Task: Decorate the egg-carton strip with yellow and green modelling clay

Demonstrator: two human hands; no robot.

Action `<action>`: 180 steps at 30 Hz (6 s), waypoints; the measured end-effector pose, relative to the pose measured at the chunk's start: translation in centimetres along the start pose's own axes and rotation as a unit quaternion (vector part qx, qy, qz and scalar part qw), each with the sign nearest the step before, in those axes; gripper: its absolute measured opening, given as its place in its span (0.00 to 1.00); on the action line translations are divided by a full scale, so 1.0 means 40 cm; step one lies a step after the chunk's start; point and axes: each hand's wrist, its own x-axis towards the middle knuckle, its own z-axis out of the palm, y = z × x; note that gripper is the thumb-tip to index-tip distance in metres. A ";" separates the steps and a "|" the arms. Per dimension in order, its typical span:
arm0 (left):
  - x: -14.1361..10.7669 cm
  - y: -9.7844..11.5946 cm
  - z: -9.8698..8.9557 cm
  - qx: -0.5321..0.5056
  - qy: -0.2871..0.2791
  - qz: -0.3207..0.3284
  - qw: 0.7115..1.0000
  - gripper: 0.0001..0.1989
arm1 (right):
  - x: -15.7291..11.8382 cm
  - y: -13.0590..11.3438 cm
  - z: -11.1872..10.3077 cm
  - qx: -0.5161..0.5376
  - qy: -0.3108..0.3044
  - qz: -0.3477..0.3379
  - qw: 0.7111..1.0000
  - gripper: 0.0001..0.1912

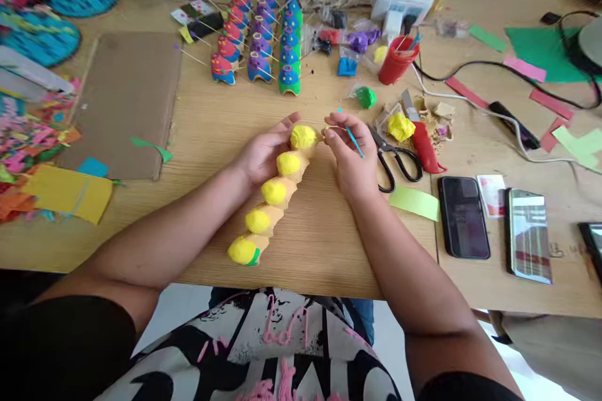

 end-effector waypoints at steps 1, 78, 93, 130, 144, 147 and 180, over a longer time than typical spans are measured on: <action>0.000 0.000 -0.001 0.000 0.001 -0.001 1.000 0.26 | 0.001 0.001 -0.002 -0.003 0.001 0.001 1.000 0.23; -0.001 0.007 0.006 -0.063 -0.023 -0.056 0.996 0.31 | -0.017 -0.077 0.014 -0.371 -0.075 -0.244 0.893 0.06; 0.006 0.004 0.001 -0.060 -0.011 -0.049 0.997 0.30 | -0.023 -0.076 0.010 -0.341 -0.054 -0.234 0.909 0.11; 0.039 -0.022 -0.032 0.058 -0.036 0.033 0.997 0.28 | -0.008 -0.044 0.010 -0.002 0.045 -0.028 0.999 0.20; 0.056 -0.024 -0.051 0.058 -0.063 0.039 0.996 0.27 | 0.005 -0.081 0.012 0.094 -0.019 0.109 0.989 0.17; 0.051 -0.022 -0.045 0.054 -0.052 0.042 0.996 0.25 | -0.002 -0.092 0.022 0.058 -0.037 0.095 0.993 0.17; 0.020 -0.006 -0.023 0.085 -0.033 0.037 0.995 0.21 | -0.013 -0.087 0.032 0.062 -0.082 0.153 0.983 0.26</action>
